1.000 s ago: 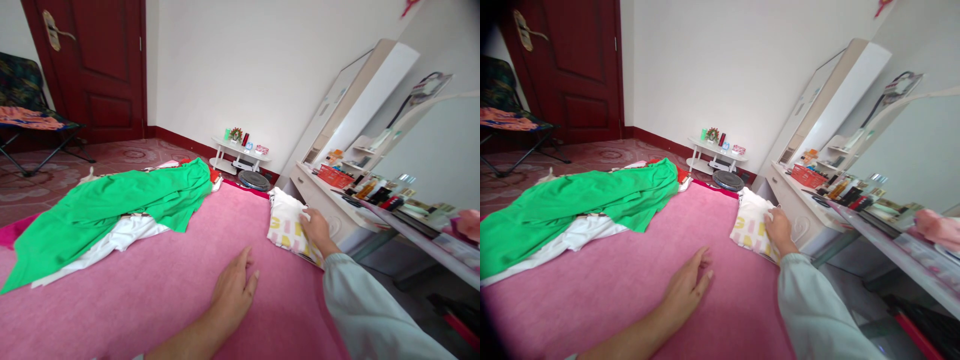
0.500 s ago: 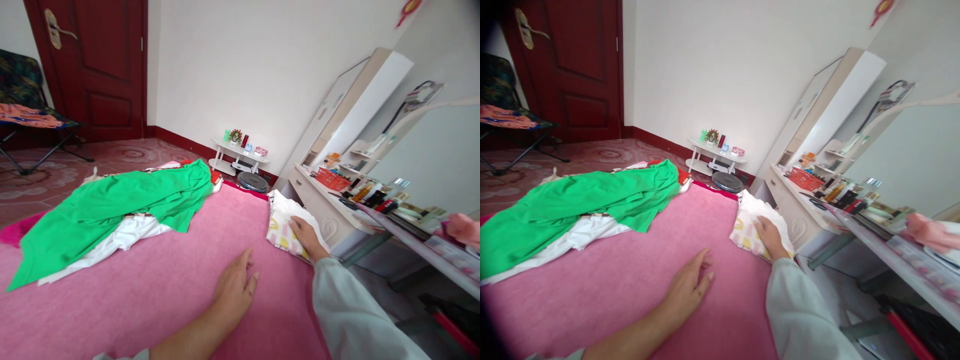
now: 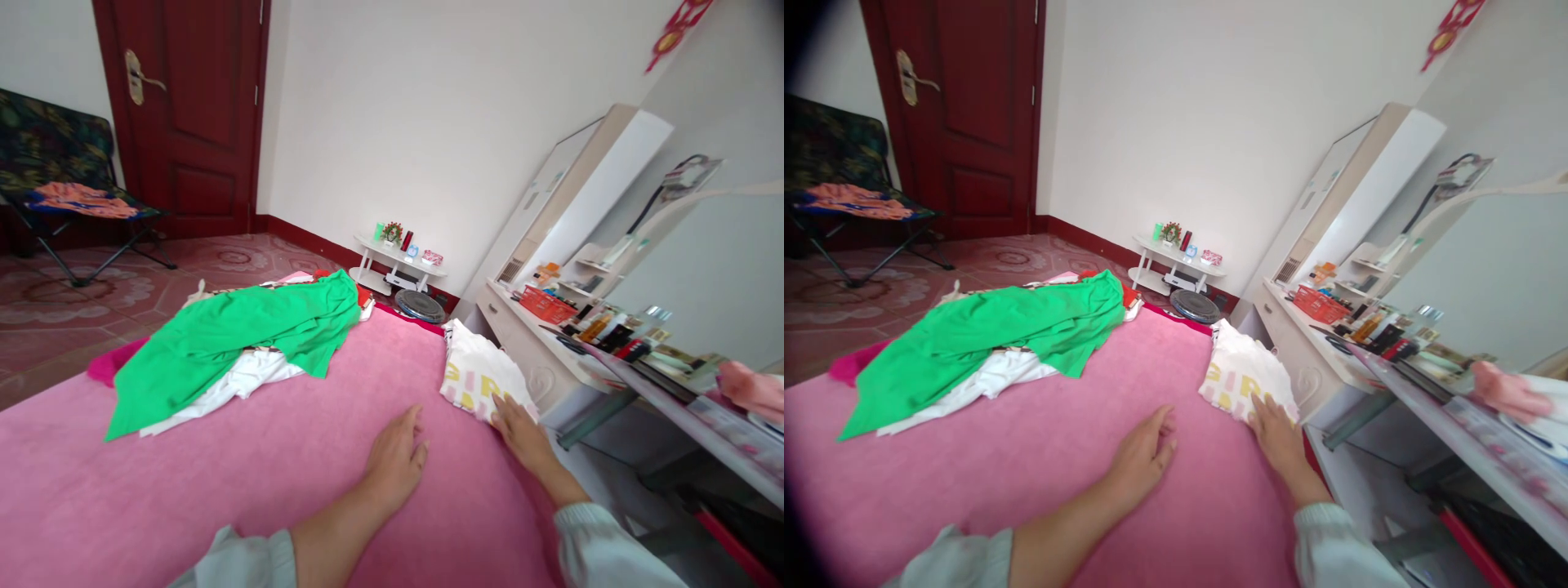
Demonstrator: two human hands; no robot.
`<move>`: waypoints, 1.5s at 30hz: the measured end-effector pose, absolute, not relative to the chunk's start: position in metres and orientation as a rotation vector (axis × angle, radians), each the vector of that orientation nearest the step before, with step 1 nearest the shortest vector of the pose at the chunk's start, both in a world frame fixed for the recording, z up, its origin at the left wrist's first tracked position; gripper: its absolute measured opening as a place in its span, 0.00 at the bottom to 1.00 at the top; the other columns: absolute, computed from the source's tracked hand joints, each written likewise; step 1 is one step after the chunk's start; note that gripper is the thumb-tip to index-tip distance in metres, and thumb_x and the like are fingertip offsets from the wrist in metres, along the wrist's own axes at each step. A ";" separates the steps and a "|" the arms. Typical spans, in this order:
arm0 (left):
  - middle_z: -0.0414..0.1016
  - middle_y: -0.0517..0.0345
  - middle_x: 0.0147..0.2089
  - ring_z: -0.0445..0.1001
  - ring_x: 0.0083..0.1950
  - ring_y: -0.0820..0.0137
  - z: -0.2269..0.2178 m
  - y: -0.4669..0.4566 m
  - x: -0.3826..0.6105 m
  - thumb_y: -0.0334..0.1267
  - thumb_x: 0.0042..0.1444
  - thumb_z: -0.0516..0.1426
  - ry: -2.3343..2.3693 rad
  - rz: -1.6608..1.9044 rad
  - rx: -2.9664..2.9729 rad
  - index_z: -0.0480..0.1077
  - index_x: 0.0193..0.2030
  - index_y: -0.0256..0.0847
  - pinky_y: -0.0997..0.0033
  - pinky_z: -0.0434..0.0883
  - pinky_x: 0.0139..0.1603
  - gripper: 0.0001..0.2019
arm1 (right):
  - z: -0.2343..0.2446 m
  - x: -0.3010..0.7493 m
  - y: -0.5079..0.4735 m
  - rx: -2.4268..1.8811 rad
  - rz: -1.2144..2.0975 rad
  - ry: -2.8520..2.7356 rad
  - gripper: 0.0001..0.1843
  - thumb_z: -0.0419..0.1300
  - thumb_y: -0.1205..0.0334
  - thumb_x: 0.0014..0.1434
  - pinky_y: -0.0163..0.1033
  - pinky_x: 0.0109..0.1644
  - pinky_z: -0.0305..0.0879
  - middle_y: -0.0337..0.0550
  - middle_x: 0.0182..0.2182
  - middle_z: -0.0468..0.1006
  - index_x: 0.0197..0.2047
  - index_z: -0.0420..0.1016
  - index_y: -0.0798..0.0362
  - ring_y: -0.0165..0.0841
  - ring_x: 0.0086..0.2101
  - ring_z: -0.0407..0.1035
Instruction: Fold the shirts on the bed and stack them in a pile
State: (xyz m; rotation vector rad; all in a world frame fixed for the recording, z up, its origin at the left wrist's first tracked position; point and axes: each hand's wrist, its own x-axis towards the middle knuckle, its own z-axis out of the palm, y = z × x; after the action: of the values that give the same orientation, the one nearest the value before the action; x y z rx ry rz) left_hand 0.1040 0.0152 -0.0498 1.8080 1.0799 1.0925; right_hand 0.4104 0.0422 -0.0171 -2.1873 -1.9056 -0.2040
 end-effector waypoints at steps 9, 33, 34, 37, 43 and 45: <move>0.72 0.51 0.45 0.72 0.44 0.70 -0.049 0.027 0.097 0.26 0.54 0.49 0.980 1.316 1.471 0.58 0.60 0.35 0.68 0.68 0.51 0.25 | -0.041 0.222 0.006 -1.467 0.483 -1.660 0.26 0.57 0.54 0.54 0.52 0.59 0.59 0.52 0.52 0.73 0.54 0.69 0.56 0.43 0.53 0.66; 0.71 0.46 0.48 0.68 0.52 0.65 -0.056 0.002 0.082 0.22 0.50 0.49 1.103 1.219 2.014 0.69 0.52 0.32 0.67 0.65 0.57 0.22 | -0.051 0.170 -0.033 -1.480 0.267 -1.686 0.22 0.49 0.66 0.54 0.43 0.49 0.67 0.54 0.45 0.77 0.51 0.69 0.59 0.40 0.44 0.72; 0.71 0.46 0.49 0.68 0.53 0.64 -0.055 -0.002 0.080 0.23 0.50 0.49 1.110 1.214 2.036 0.69 0.52 0.32 0.66 0.64 0.58 0.22 | -0.052 0.170 -0.032 -1.460 0.267 -1.674 0.21 0.49 0.66 0.54 0.43 0.50 0.66 0.53 0.45 0.77 0.50 0.70 0.59 0.40 0.44 0.72; 0.68 0.46 0.54 0.66 0.55 0.63 -0.042 -0.007 0.058 0.25 0.49 0.51 1.116 1.215 2.132 0.64 0.58 0.34 0.65 0.62 0.59 0.26 | -0.058 0.173 -0.030 -1.388 0.311 -1.641 0.21 0.52 0.66 0.51 0.45 0.53 0.64 0.50 0.46 0.77 0.48 0.73 0.56 0.40 0.46 0.71; 0.62 0.45 0.60 0.57 0.61 0.55 0.009 0.020 -0.057 0.32 0.53 0.52 1.845 1.597 2.180 0.60 0.61 0.38 0.53 0.52 0.63 0.25 | -0.066 0.181 -0.022 -1.352 0.333 -1.618 0.15 0.57 0.62 0.48 0.49 0.56 0.63 0.50 0.43 0.78 0.39 0.78 0.54 0.42 0.46 0.71; 0.60 0.44 0.62 0.54 0.63 0.54 0.011 0.031 -0.099 0.33 0.55 0.51 2.172 1.691 1.988 0.59 0.61 0.38 0.50 0.49 0.63 0.25 | -0.066 0.181 -0.020 -1.343 0.316 -1.635 0.13 0.56 0.62 0.48 0.49 0.56 0.62 0.50 0.43 0.78 0.36 0.79 0.54 0.42 0.46 0.70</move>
State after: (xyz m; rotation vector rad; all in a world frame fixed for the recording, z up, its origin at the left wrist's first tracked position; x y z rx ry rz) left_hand -0.0985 0.0309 0.0112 1.9882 2.1720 1.6912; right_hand 0.1813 -0.0202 -0.0660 -1.3425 -1.6351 0.3160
